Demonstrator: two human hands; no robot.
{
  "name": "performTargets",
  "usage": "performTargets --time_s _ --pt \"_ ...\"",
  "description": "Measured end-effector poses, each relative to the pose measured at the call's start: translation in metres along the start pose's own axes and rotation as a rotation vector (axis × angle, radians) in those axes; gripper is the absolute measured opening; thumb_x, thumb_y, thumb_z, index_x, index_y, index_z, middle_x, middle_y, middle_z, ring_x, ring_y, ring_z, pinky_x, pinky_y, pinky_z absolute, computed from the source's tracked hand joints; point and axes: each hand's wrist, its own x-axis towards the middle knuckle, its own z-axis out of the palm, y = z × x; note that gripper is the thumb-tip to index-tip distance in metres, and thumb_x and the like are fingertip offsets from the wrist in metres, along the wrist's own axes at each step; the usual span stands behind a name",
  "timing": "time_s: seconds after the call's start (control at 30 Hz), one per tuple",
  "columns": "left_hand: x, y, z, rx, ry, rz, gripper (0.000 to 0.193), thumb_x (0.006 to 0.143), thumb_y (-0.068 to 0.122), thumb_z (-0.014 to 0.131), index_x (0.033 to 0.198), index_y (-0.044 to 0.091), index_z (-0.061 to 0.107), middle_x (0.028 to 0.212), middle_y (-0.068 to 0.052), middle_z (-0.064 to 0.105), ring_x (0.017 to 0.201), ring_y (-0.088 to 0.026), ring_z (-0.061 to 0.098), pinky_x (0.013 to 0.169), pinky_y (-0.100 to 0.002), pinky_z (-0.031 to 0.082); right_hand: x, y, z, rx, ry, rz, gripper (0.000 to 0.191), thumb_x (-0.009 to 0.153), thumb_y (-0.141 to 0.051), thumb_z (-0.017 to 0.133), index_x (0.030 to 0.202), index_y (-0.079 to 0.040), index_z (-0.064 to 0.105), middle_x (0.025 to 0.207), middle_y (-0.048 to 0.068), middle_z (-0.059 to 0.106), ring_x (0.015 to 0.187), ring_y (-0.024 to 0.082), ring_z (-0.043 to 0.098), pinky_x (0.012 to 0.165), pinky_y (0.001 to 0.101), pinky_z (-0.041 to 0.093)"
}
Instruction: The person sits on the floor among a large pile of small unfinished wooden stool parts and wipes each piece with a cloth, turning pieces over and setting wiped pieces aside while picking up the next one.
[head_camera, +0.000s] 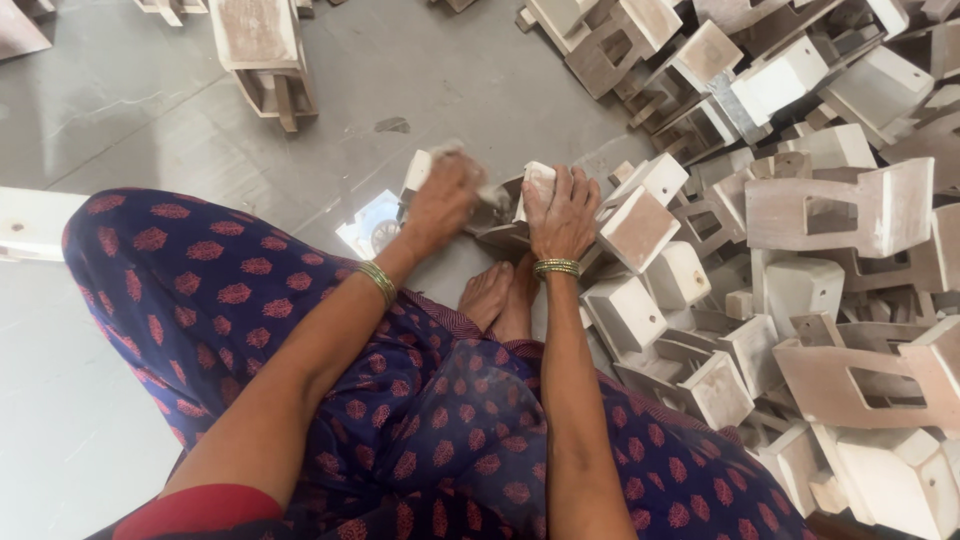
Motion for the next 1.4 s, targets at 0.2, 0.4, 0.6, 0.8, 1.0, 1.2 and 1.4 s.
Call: performTargets --time_s 0.2,0.4,0.6,0.8,1.0,1.2,1.4 --pt "-0.007 -0.008 -0.018 -0.009 0.061 -0.252 0.066 0.104 0.038 0.049 0.151 -0.008 0.035 0.157 -0.035 0.028 0.148 -0.047 0.019 0.119 -0.057 0.014 0.001 -0.001 0.002 0.005 0.016 0.002 0.06 0.093 -0.056 0.067 0.136 -0.014 0.061 0.144 0.016 0.055 0.136 0.046 0.043 0.107 0.0581 0.041" --pt "-0.024 0.02 -0.004 -0.01 -0.128 0.066 0.071 0.099 0.044 0.044 0.154 0.001 0.03 0.162 -0.025 0.025 0.153 -0.04 0.017 0.123 -0.053 0.01 0.001 -0.002 0.003 0.008 0.014 0.005 0.059 0.093 -0.056 0.067 0.135 -0.014 0.061 0.144 0.016 0.055 0.136 0.046 0.043 0.108 0.0578 0.042" --pt "-0.008 -0.017 -0.013 0.119 0.042 -0.112 0.062 0.104 0.042 0.049 0.152 0.005 0.037 0.157 -0.025 0.038 0.149 -0.039 0.03 0.12 -0.056 0.019 0.001 -0.001 0.001 -0.004 0.022 -0.006 0.06 0.095 -0.057 0.066 0.136 -0.014 0.061 0.146 0.016 0.054 0.137 0.045 0.044 0.109 0.0577 0.042" --pt "-0.001 -0.041 -0.027 -0.361 -0.092 -0.691 0.045 0.104 0.036 0.052 0.136 0.005 0.054 0.135 -0.026 0.058 0.122 -0.047 0.059 0.099 -0.055 0.048 -0.001 -0.002 0.005 0.01 0.005 0.022 0.061 0.093 -0.057 0.066 0.136 -0.014 0.062 0.145 0.016 0.054 0.138 0.045 0.042 0.107 0.0566 0.041" --pt "0.011 -0.06 -0.05 -0.345 0.299 -0.748 0.033 0.092 0.029 0.059 0.112 0.005 0.068 0.099 -0.019 0.075 0.095 -0.042 0.072 0.08 -0.049 0.056 0.005 0.006 0.001 0.117 -0.09 0.056 0.065 0.094 -0.057 0.063 0.143 -0.014 0.06 0.154 0.016 0.048 0.144 0.043 0.036 0.116 0.0545 0.035" --pt "0.043 -0.002 -0.078 -1.321 0.074 -0.387 0.051 0.1 0.051 0.058 0.113 0.003 0.07 0.084 -0.005 0.067 0.07 -0.014 0.062 0.064 -0.032 0.051 -0.002 -0.022 -0.026 0.281 0.062 -0.05 0.071 0.096 -0.047 0.064 0.155 -0.011 0.049 0.164 0.019 0.039 0.154 0.039 0.03 0.125 0.0578 0.02" --pt "0.047 0.04 -0.062 -1.582 -0.234 -0.352 0.072 0.097 0.061 0.056 0.123 -0.005 0.065 0.111 -0.01 0.072 0.095 -0.02 0.074 0.082 -0.034 0.059 -0.004 -0.033 -0.037 0.916 0.001 0.311 0.053 0.092 -0.033 0.066 0.142 -0.015 0.065 0.141 0.017 0.067 0.129 0.037 0.068 0.107 0.0512 0.062"
